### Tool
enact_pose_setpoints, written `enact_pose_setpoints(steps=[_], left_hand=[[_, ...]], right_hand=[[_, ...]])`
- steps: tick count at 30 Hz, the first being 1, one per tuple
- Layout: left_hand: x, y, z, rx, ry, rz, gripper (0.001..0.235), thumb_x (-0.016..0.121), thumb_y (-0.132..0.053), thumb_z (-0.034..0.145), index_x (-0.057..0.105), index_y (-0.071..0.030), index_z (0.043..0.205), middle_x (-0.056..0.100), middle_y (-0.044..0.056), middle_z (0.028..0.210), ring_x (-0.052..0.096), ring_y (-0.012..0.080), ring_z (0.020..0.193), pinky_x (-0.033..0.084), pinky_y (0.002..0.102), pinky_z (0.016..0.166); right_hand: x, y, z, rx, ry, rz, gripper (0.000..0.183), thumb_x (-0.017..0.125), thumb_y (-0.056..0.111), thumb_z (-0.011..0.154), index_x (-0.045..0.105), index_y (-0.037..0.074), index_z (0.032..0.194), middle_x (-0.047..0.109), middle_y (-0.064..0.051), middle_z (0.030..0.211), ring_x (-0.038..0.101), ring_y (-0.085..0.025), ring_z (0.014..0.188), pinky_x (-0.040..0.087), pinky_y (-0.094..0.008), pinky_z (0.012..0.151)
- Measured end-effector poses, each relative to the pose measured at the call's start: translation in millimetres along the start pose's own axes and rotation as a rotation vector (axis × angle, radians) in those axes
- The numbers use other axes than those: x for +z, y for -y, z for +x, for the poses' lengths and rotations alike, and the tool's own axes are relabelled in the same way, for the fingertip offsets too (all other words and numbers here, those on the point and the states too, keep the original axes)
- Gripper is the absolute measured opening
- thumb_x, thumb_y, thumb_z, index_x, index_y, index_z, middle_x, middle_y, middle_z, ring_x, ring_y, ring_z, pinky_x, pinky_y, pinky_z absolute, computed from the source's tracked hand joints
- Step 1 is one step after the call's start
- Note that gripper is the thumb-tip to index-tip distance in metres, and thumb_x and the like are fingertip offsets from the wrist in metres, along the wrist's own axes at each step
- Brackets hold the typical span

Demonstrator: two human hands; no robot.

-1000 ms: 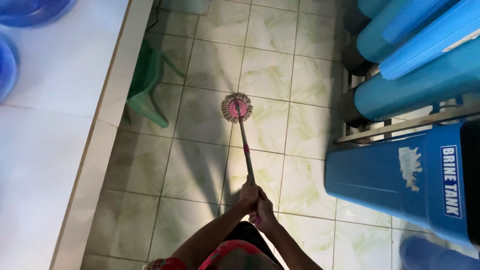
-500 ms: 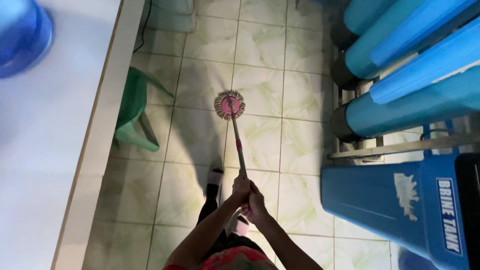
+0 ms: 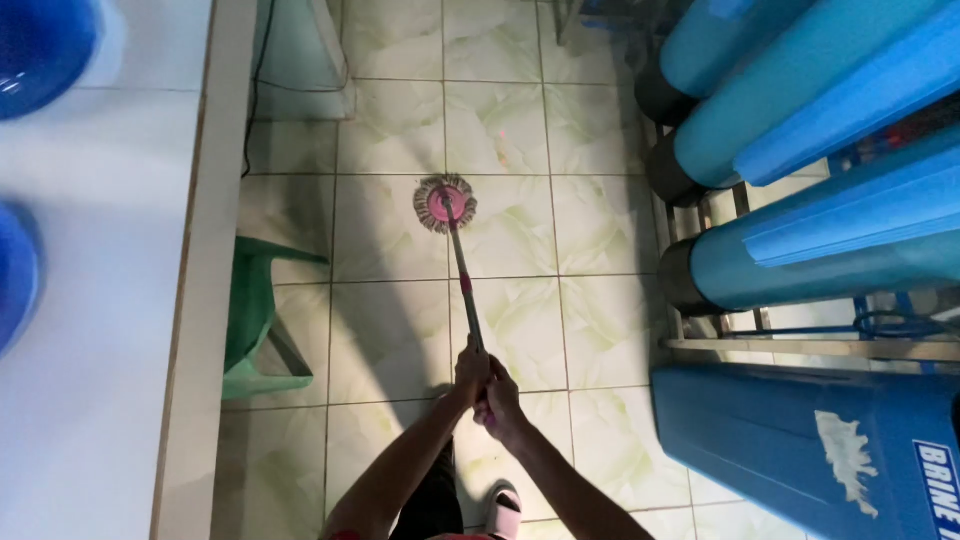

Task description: Mopping the tiled floor in a water filtration and bottling facility.

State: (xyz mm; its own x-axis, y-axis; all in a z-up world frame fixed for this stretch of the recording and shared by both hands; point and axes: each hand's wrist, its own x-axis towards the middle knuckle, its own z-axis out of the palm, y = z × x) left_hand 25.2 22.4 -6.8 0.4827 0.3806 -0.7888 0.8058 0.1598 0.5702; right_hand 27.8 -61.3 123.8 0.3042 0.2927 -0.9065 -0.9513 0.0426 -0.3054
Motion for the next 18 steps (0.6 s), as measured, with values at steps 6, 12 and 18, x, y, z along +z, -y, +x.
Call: enact_pose_setpoints(steps=[6,12,18], left_hand=[[-13,-60,38,0.02,-0.015,0.016,0.065,0.048,-0.02,0.098,0.033,-0.021,0.161,0.073,0.013,0.086,0.07,0.0236,0.07,0.057,0.039,0.06],[8,-33,53,0.099,-0.007,-0.041,0.067,0.046,-0.019,0.097,0.03,-0.018,0.162,0.073,0.016,0.091,0.073,0.0264,0.075,0.059,0.043,0.065],[46,47,2,0.067,0.01,0.064,0.053,0.043,-0.034,0.103,0.043,-0.014,0.153,0.072,0.022,0.113,0.073,0.0352,0.096,0.059,0.047,0.08]], right_hand=[[29,48,35,-0.042,0.007,0.012,0.042,0.036,0.026,0.109,0.055,0.04,0.143,0.046,0.004,0.063,0.033,-0.006,0.042,0.025,-0.021,0.036],[12,38,29,-0.077,-0.011,0.04,0.037,0.04,0.03,0.109,0.059,0.037,0.141,0.044,0.004,0.06,0.032,-0.006,0.041,0.026,-0.023,0.036],[-41,-35,-16,-0.121,0.006,0.127,0.039,0.039,0.027,0.109,0.058,0.034,0.142,0.041,0.003,0.054,0.032,-0.007,0.035,0.027,-0.025,0.032]])
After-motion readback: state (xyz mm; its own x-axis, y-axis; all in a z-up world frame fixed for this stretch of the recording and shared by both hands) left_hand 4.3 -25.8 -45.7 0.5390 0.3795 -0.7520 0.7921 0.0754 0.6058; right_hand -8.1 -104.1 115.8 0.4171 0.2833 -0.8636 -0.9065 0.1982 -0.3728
